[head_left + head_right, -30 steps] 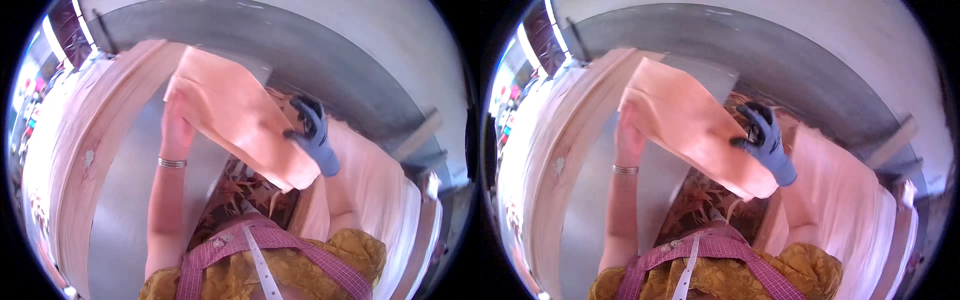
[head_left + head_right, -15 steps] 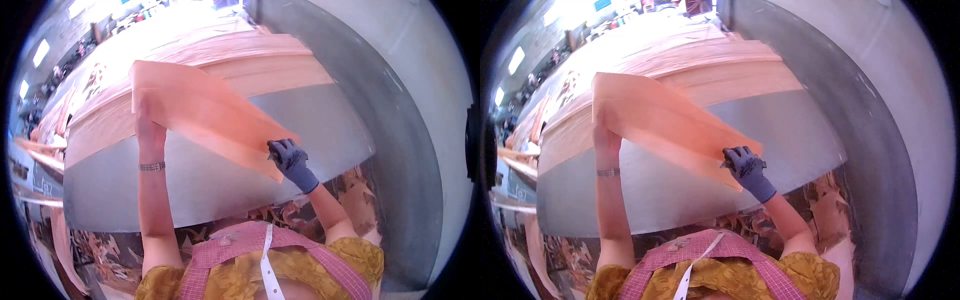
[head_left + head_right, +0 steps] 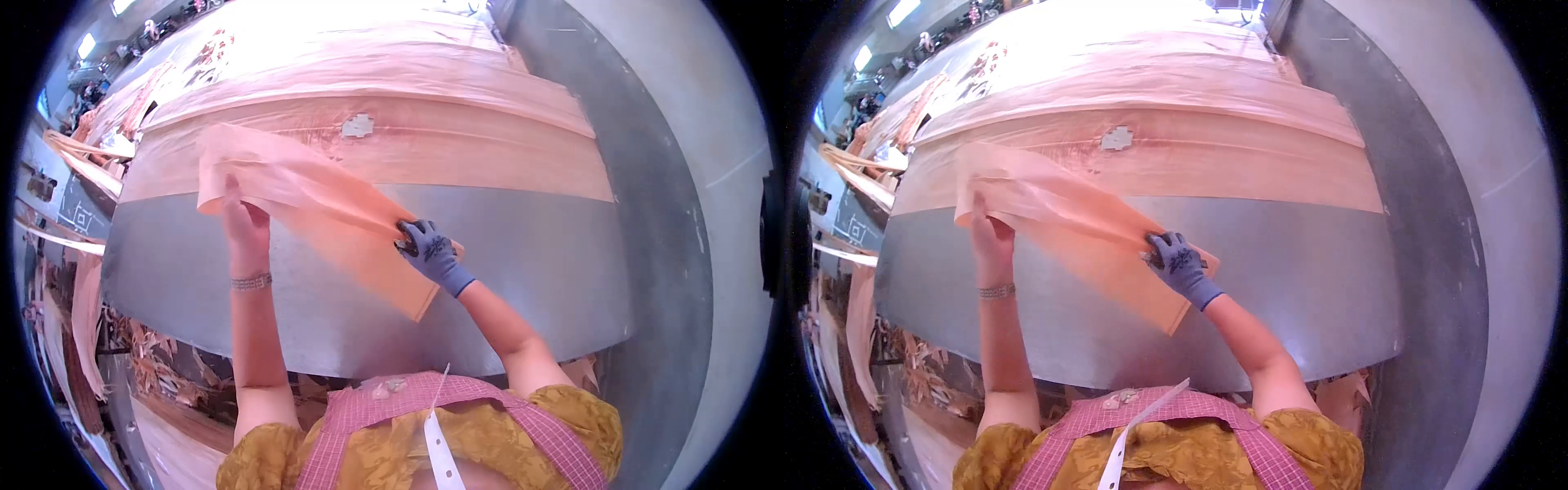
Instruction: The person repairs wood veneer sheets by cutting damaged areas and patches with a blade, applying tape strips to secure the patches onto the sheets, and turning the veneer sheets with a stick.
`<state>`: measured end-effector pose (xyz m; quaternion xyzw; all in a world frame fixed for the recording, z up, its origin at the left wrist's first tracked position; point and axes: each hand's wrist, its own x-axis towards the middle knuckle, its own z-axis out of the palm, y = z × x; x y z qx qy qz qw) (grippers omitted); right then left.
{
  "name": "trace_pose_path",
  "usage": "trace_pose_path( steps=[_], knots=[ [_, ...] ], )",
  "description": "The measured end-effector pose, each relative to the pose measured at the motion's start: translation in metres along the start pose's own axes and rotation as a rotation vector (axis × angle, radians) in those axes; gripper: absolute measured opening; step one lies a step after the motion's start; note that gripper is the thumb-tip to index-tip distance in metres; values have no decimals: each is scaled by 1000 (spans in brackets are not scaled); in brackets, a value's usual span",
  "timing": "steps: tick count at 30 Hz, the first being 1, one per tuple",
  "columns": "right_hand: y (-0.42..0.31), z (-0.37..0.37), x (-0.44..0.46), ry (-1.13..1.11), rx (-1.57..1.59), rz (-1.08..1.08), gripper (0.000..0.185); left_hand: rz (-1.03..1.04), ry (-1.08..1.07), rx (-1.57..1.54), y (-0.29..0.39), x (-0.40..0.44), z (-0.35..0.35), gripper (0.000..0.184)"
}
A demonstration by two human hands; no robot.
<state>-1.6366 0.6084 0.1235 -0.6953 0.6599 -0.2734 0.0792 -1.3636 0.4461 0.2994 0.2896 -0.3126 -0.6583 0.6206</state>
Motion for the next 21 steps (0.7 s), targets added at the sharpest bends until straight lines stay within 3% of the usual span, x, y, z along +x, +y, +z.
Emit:
trace_pose_path(
  steps=[3, 6, 11, 14, 18, 21],
  knots=[
    [2, 2, 17, 58, 107, -35, 60, 64, 42, 135, 5, -3, 2, 49],
    [29, 28, 19, 21, -112, -99, 50, 127, -27, 403, 5, 10, -13, 57],
    [71, 26, 37, -156, 123, 40, 40, 233, -177, 871, -30, 34, -30, 70],
    [83, -7, 65, -264, 285, 101, 33, 56, -69, 857, -53, 46, -39, 57],
    [117, -32, 105, -315, 477, 199, 30, -189, 38, 752, -112, 94, -133, 39],
    [155, -26, 136, -361, 283, 242, 31, -317, 209, 739, -154, 98, -173, 33]
  ],
)
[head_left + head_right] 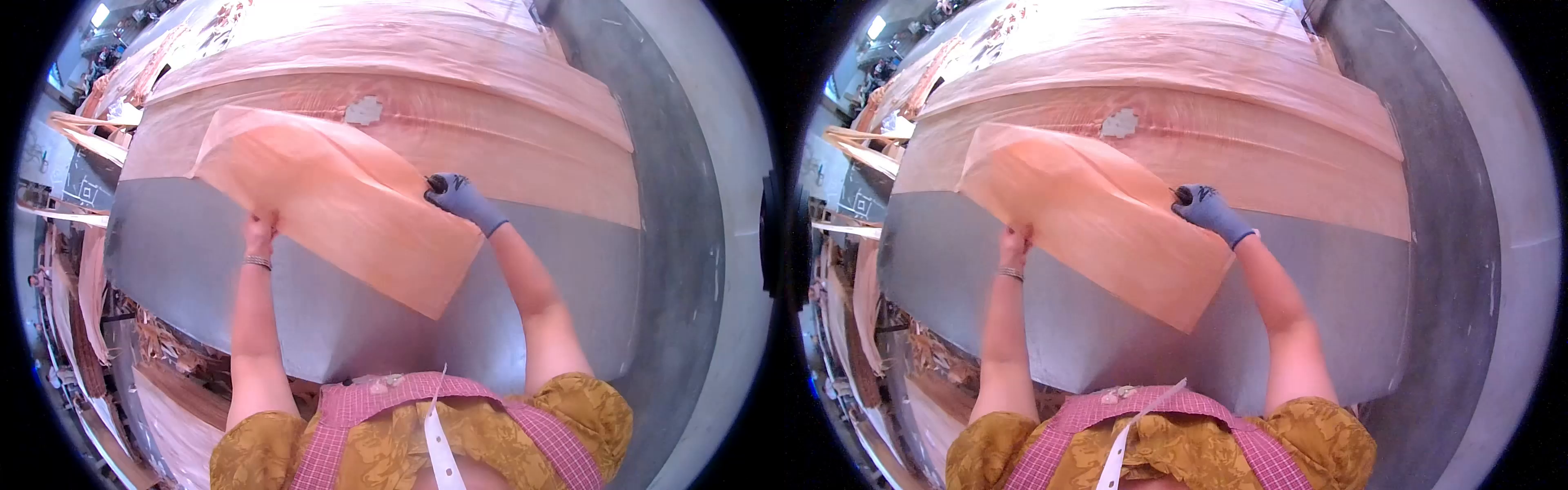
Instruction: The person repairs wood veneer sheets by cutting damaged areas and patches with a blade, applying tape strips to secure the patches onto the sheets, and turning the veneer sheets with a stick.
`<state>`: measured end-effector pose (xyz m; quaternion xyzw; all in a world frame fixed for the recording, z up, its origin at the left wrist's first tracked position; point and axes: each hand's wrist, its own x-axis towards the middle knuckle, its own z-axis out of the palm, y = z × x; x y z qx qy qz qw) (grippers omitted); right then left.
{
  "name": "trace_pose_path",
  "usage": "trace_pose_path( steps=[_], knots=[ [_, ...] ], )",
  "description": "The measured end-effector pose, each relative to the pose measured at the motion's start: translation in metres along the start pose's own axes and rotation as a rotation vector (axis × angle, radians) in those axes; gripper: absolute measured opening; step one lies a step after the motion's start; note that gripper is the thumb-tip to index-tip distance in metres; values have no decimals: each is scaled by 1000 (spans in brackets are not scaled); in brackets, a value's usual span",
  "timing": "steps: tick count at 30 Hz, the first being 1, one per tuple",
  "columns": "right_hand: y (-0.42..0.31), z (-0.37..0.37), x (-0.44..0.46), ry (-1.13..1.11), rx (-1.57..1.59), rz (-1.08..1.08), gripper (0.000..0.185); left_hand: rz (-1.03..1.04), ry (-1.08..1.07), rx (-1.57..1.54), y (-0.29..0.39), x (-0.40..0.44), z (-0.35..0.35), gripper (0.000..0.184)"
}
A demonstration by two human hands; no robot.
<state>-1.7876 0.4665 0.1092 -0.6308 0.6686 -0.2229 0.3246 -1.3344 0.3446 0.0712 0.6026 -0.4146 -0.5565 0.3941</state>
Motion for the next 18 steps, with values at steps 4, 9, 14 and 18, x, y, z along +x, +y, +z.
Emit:
trace_pose_path(
  steps=[4, 9, 14, 18],
  knots=[
    [0, -16, 44, 53, -316, -12, 30, -74, 79, -157, -48, 15, 16, 34],
    [0, -51, 150, 139, -654, -110, 31, -43, 114, -330, -26, 68, 57, 32],
    [-38, -90, 221, 699, -929, -292, 62, 40, 10, -504, -6, 210, 102, 28],
    [-12, -37, 202, 392, -737, -392, 76, 39, 225, -376, 23, 253, 153, 31]
  ],
)
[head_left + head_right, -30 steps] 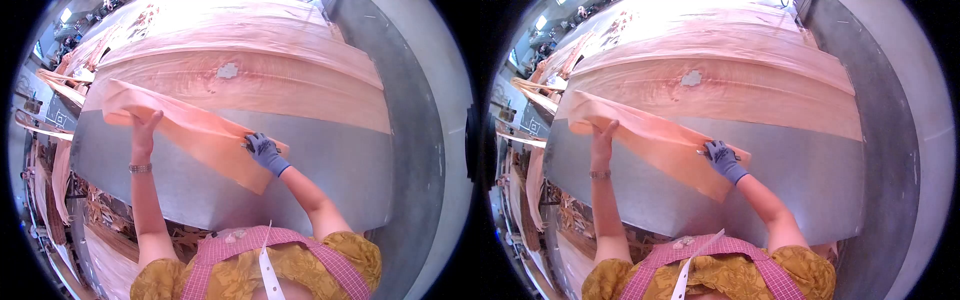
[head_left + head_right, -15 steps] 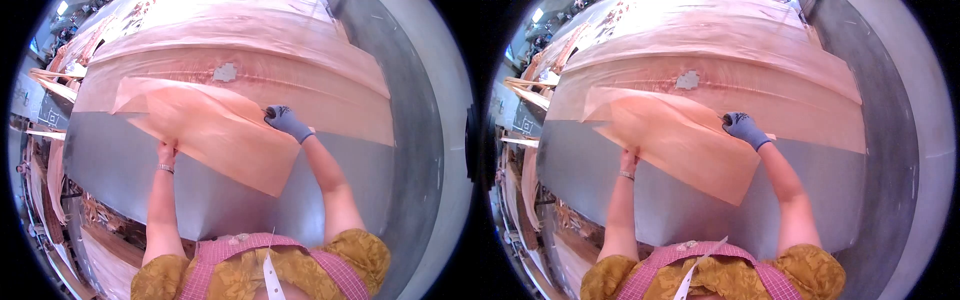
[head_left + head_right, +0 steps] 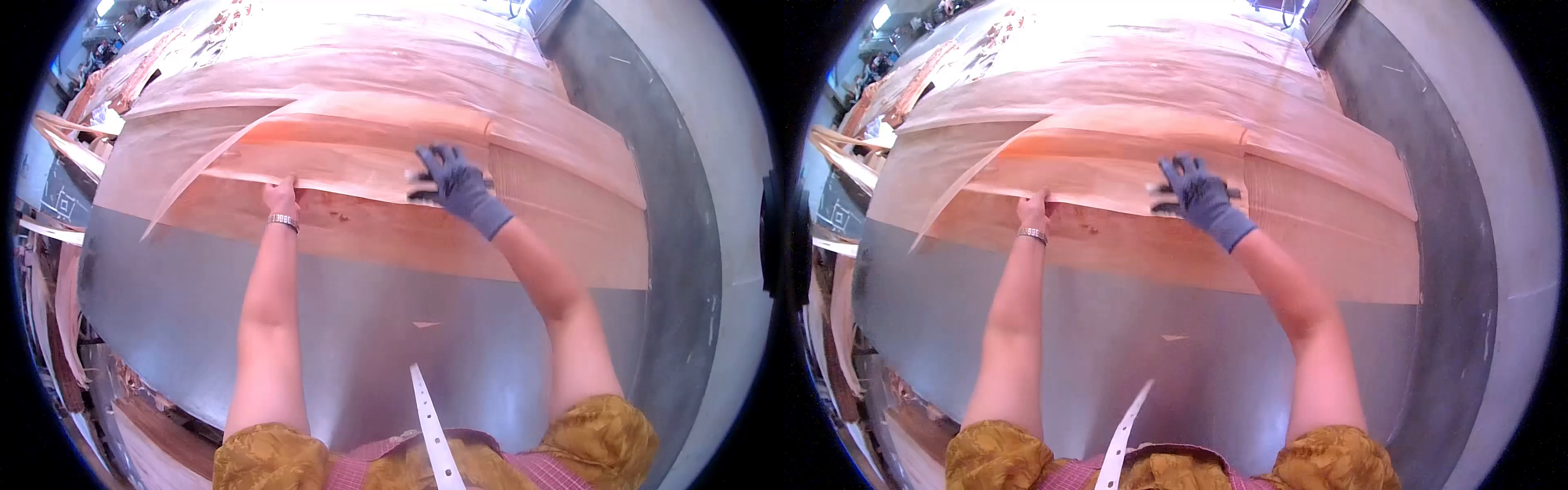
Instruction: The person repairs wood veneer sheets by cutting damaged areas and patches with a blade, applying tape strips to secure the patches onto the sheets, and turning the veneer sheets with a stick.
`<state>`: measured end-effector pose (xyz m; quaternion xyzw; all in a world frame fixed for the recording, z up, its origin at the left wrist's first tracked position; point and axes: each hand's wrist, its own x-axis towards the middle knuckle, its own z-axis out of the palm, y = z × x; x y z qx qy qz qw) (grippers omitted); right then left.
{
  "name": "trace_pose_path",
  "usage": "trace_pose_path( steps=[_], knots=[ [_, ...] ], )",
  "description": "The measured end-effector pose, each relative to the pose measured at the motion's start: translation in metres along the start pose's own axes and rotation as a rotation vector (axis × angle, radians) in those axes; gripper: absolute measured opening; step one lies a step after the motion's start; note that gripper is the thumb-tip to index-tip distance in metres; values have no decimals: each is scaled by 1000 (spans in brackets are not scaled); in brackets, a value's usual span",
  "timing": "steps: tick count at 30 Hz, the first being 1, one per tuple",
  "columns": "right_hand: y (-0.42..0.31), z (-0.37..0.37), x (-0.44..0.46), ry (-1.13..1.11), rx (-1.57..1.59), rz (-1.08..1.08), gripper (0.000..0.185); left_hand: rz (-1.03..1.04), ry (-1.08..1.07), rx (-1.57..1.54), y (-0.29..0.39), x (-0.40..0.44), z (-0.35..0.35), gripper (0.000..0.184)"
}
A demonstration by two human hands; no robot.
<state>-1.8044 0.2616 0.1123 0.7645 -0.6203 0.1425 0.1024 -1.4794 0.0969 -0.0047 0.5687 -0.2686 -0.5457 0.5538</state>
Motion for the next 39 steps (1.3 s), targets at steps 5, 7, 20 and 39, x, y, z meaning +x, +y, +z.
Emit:
trace_pose_path(
  steps=[5, 7, 20, 39],
  knots=[
    [33, 61, -30, -346, -119, 80, 43, 136, -57, -52, -8, 29, 10, 37],
    [47, 48, -16, -174, -48, 65, 24, 245, -159, -40, -2, 41, 12, 38],
    [5, 80, -30, -262, -68, -171, 31, 177, -56, 222, 5, 39, -29, 40],
    [59, 128, 2, -181, 712, 286, 45, 958, -358, 1560, -66, 25, 56, 79]
  ],
)
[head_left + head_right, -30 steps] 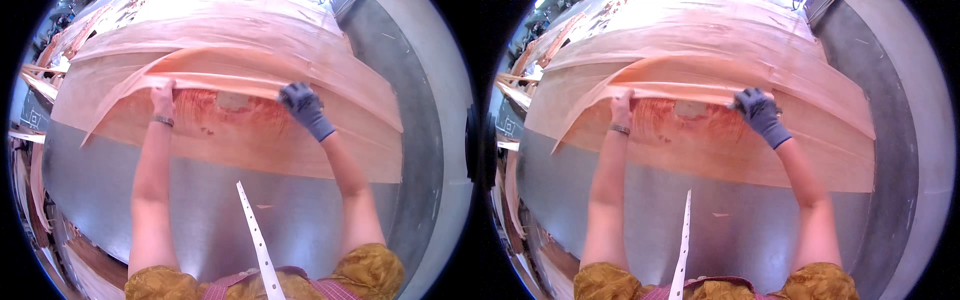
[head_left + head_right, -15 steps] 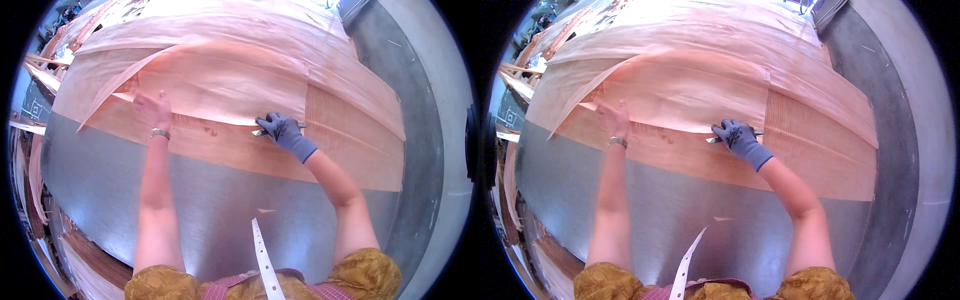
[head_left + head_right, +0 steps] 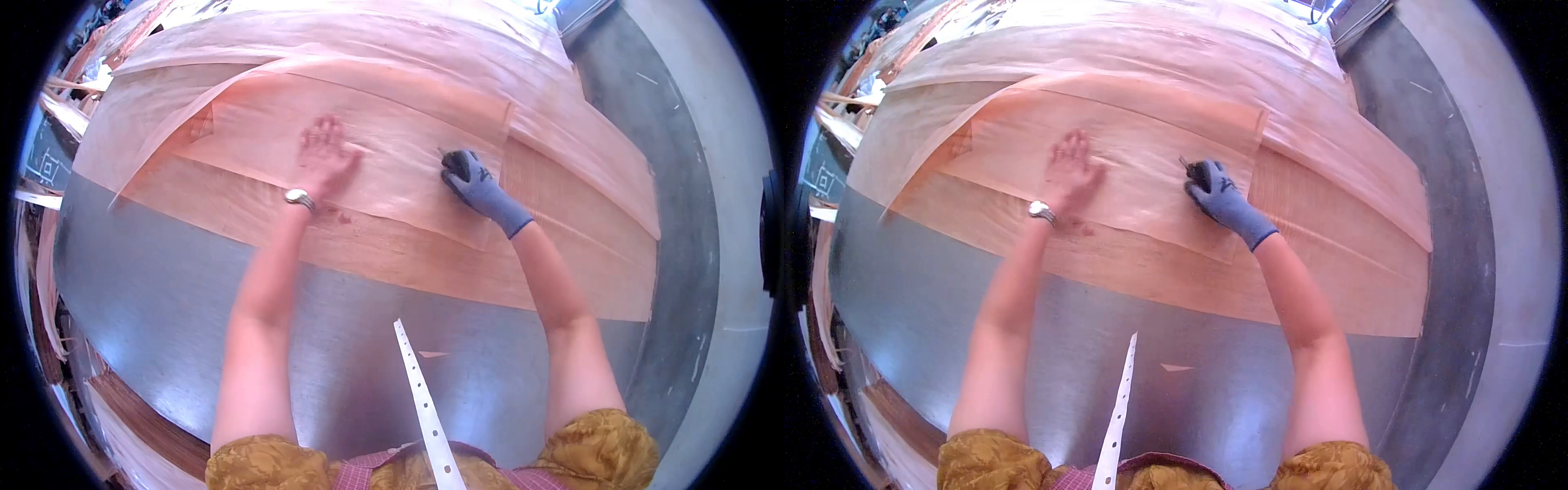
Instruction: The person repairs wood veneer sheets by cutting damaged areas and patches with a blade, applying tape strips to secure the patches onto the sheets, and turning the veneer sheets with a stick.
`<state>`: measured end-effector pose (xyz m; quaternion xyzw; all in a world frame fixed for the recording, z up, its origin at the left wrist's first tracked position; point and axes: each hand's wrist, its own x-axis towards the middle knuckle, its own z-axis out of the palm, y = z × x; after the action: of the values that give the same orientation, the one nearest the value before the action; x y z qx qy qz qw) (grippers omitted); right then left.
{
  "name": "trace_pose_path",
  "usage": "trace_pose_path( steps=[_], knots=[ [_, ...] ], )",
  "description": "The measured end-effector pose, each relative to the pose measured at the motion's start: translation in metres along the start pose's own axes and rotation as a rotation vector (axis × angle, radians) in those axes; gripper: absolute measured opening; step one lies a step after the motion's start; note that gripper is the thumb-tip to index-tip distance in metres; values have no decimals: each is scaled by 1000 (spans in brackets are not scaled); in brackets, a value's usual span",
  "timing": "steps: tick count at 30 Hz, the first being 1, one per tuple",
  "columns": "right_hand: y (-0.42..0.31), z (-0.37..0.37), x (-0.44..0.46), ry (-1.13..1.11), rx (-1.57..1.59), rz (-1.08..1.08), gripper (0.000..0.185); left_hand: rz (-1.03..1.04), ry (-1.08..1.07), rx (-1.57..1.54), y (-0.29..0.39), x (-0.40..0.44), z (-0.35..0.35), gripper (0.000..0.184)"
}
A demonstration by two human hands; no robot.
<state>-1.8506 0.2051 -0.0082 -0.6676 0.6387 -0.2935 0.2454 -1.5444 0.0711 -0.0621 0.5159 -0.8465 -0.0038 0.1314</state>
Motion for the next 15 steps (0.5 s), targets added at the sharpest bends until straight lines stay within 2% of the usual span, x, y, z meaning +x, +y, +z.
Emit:
trace_pose_path(
  steps=[1, 2, 3, 5, 6, 7, 10, 11, 12, 14, 15],
  knots=[
    [0, -2, -2, -6, 124, 74, 44, -41, 6, 39, -10, 3, -8, 79],
    [-1, -3, -3, -13, 244, 144, 43, -94, -90, -8, -22, 8, -14, 78],
    [-4, -3, -1, -23, 362, 216, 42, -148, -187, -58, -30, 12, -51, 77],
    [-6, 0, 13, 28, 104, 89, 41, -226, -271, -77, -30, 13, -84, 73],
    [-9, 4, 21, 51, -21, 24, 40, -208, -133, -53, -37, 13, -64, 70],
    [-46, 5, 32, 86, -216, -175, 34, -197, 6, -25, -48, 13, -29, 67],
    [-116, 44, 89, -328, -188, -25, 28, -135, 356, 51, -68, 7, -7, 50],
    [-133, 67, 105, -317, -469, -67, 26, -104, 463, 77, -69, 9, -9, 44],
    [-148, 89, 119, -296, -751, -105, 25, -141, 405, 41, -67, 10, -14, 45],
    [-168, 126, 144, -318, -817, -71, 29, -219, 291, -41, -61, 6, -27, 45],
    [-175, 135, 151, -331, -853, -52, 32, -222, 315, -31, -60, 6, -28, 44]
  ],
)
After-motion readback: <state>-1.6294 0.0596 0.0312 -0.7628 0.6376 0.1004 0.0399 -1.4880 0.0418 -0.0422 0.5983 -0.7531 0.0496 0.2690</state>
